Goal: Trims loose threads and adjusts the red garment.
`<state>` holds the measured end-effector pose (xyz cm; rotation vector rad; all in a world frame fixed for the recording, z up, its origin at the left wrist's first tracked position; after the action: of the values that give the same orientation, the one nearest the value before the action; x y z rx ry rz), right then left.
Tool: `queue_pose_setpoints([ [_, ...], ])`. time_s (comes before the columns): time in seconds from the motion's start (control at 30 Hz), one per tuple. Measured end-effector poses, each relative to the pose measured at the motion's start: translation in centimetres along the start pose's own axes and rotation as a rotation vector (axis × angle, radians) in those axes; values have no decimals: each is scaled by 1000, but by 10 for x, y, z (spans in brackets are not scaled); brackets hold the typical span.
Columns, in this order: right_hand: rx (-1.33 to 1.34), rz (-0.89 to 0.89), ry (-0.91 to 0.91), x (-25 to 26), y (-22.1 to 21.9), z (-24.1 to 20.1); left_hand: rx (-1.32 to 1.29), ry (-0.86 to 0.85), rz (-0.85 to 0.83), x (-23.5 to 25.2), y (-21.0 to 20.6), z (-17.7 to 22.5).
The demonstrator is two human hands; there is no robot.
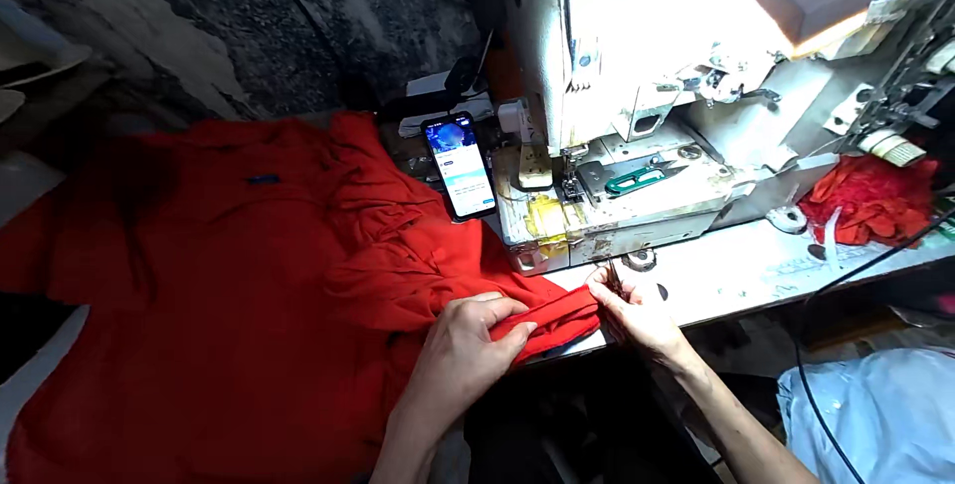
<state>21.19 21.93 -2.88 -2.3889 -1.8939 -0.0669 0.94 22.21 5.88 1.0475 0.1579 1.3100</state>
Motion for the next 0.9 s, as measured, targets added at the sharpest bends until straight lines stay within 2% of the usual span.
queue_pose_setpoints([
  [0.1,12,13,2,0,1,0,223,-190,129,5,8,30],
  [0.17,6,21,8,-1,2,1,66,-229,158,9,8,38],
  [0.2,4,27,15,-1,3,2,-91,-169,130,12,2,33],
  [0.23,1,34,14,-1,3,3,-270,-35,77,13,-8,19],
  [0.3,-7,46,0,0,5,6,-630,369,-2,3,-38,-25],
  [0.37,-18,33,-7,1,5,7,-793,600,12,-10,-54,-56],
  [0.43,-41,25,-10,2,4,8,-856,607,50,-14,-55,-64],
  [0.53,-62,34,-16,2,3,9,-804,535,43,-13,-52,-53],
  [0.67,-72,60,-15,1,3,7,-671,719,-21,-16,-53,-47],
  [0.73,-61,83,2,-2,4,4,-608,724,-84,-8,-53,-36],
  [0.83,-105,219,123,-13,16,-11,-663,664,-92,-5,-57,-36],
  [0.9,-281,326,243,-28,30,-28,-736,592,-66,-6,-61,-46],
])
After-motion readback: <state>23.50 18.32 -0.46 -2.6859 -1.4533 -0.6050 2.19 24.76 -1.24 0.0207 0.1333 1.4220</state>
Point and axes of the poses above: each hand's wrist, its own x-axis towards the middle knuckle, its own y-axis out of the back of the hand, z = x × y, the point moved 10 cm from there along x, towards the middle knuckle, and after that the axes turned 11 degrees about z, right-handed, at the moved point
